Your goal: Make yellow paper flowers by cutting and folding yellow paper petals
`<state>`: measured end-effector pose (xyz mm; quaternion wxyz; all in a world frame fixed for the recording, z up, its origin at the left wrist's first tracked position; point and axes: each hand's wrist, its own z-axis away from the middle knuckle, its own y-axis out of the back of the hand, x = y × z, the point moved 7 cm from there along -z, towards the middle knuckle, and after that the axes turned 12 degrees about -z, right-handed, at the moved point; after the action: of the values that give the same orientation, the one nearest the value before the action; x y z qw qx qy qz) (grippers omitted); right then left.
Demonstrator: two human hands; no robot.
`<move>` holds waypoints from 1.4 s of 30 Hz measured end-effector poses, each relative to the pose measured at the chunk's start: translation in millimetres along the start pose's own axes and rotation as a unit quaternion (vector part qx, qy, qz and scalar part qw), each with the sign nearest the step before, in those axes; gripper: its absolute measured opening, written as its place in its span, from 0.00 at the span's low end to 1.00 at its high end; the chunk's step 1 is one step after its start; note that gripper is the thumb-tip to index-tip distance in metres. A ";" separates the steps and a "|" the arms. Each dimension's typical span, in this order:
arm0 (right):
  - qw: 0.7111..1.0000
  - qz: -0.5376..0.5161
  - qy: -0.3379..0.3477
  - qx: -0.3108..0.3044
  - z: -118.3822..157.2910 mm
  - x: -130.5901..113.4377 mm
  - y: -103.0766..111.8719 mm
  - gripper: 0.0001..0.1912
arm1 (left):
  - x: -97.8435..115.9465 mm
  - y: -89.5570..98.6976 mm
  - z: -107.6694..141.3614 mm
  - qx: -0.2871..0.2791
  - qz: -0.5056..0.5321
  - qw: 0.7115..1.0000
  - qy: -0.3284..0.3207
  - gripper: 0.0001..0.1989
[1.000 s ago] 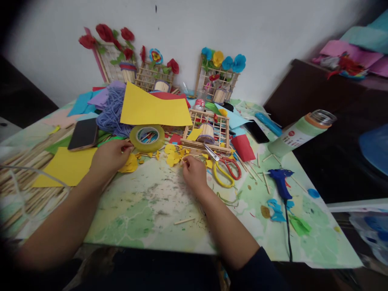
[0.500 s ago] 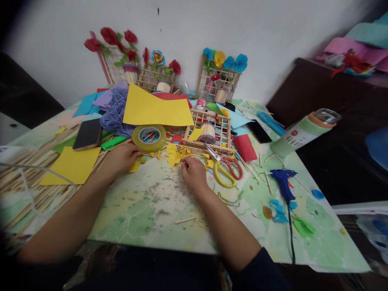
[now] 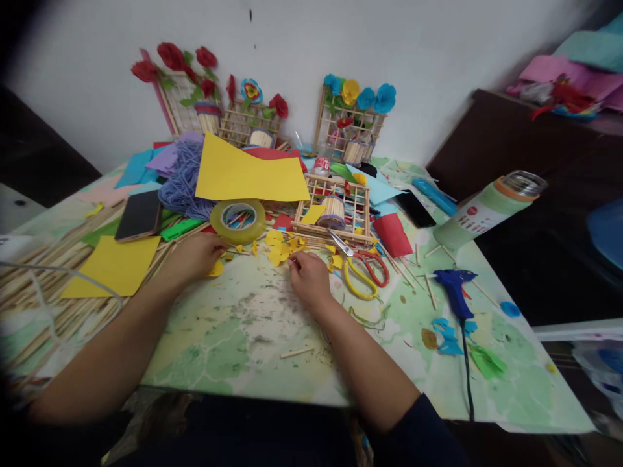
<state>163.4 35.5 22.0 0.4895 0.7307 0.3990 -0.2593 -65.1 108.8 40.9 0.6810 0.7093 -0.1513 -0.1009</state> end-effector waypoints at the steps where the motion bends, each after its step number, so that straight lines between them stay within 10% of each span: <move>1: 1.000 -0.001 0.001 0.000 0.0 0.1 0.0 0.06 | -0.3 3.2 0.0 0.011 -0.019 1.000 0.000 0.13; 8: 0.998 -0.056 0.020 0.020 4.5 -13.7 2.1 0.06 | 17.4 14.4 11.5 0.137 0.211 0.967 0.028 0.15; 16: 0.990 -0.131 0.011 -0.043 14.9 -30.5 -15.7 0.08 | 80.8 -28.1 31.6 -0.009 0.458 0.888 -0.026 0.16; 27: 0.974 -0.212 -0.065 -0.045 15.3 -8.8 -28.5 0.06 | 81.1 -38.9 34.0 -0.089 0.581 0.807 0.054 0.15; 36: 0.917 -0.362 -0.164 -0.034 17.0 5.0 -34.9 0.06 | 87.9 -40.6 36.0 -0.088 0.596 0.798 0.020 0.14; 42: 0.938 -0.319 -0.137 -0.018 16.9 0.2 -27.2 0.06 | 96.3 -22.1 41.9 -0.002 0.449 0.888 -0.098 0.09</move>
<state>141.0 25.5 1.5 0.4441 0.5133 0.5451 -0.4921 11.9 36.3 22.8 0.6368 0.5510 -0.5193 0.1460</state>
